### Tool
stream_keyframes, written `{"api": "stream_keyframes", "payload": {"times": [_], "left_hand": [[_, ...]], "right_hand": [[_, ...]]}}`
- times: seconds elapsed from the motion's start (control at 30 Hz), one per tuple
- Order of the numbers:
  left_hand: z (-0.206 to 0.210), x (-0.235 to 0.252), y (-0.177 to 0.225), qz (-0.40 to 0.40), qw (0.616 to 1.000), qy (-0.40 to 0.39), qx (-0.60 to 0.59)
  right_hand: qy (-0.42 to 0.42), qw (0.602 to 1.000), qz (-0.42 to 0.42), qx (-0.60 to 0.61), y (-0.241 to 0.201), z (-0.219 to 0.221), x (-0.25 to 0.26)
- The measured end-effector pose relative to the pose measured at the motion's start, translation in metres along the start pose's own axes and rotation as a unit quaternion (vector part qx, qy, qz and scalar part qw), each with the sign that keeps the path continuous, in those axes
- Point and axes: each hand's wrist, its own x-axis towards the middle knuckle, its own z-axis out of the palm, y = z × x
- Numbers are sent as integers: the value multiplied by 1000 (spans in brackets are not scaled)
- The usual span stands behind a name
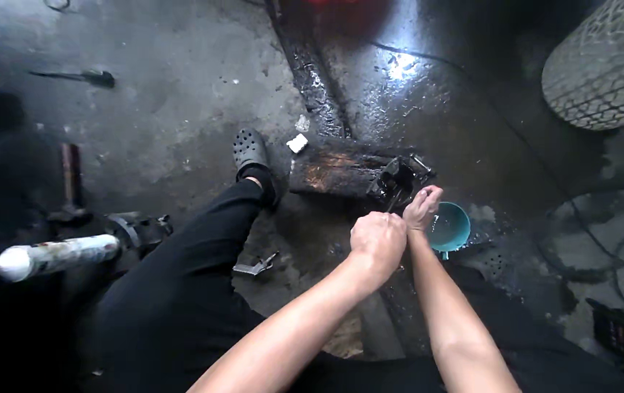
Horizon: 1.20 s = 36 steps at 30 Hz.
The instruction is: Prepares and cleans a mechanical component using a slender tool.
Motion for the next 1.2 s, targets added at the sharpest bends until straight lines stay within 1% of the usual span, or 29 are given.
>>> {"api": "stream_keyframes", "payload": {"times": [0.1, 0.23, 0.33, 0.4, 0.47, 0.57, 0.67, 0.73, 0.8, 0.83, 0.87, 0.93, 1.0, 1.1, 1.2], "left_hand": [[10, 5, 10, -11, 1000, 18, 11], [25, 7, 30, 2, 999, 37, 32], [44, 8, 31, 5, 996, 65, 65], [60, 8, 19, -2, 992, 102, 74], [78, 12, -4, 2, 989, 129, 68], [100, 28, -38, 19, 989, 140, 36], [107, 37, -49, 30, 988, 153, 17], [106, 40, -58, 40, 987, 153, 10], [87, 40, -63, 40, 993, 107, -12], [71, 36, -60, 38, 996, 83, -23], [54, 30, -54, 40, 996, 77, -29], [24, 19, -38, 58, 995, 83, -25], [12, 16, -26, 73, 993, 89, -18], [23, 19, -23, 53, 991, 108, -53], [52, 26, -30, 36, 988, 125, -80]], "right_hand": [[0, 1000, -1, -3, 6, 4, -1], [28, 999, -24, 1, 3, 6, 2], [6, 1000, -18, 4, 3, 3, 3], [-10, 1000, -13, -1, 3, 0, 3], [-16, 1000, -16, -9, 2, -2, 4], [-8, 999, -35, -2, -8, -2, 10], [-2, 999, -42, -17, -10, 1, 17], [-20, 999, -35, -28, -13, 0, 20], [-39, 998, -22, -36, -18, 1, 24], [-49, 998, -15, -41, -21, 1, 26], [-57, 997, -6, -52, -23, 0, 29], [-66, 995, 11, -70, -27, -2, 32], [-55, 996, 12, -71, -27, -2, 31], [-45, 996, 0, -74, -26, -1, 27], [-71, 994, -1, -85, -29, -6, 24]]}}
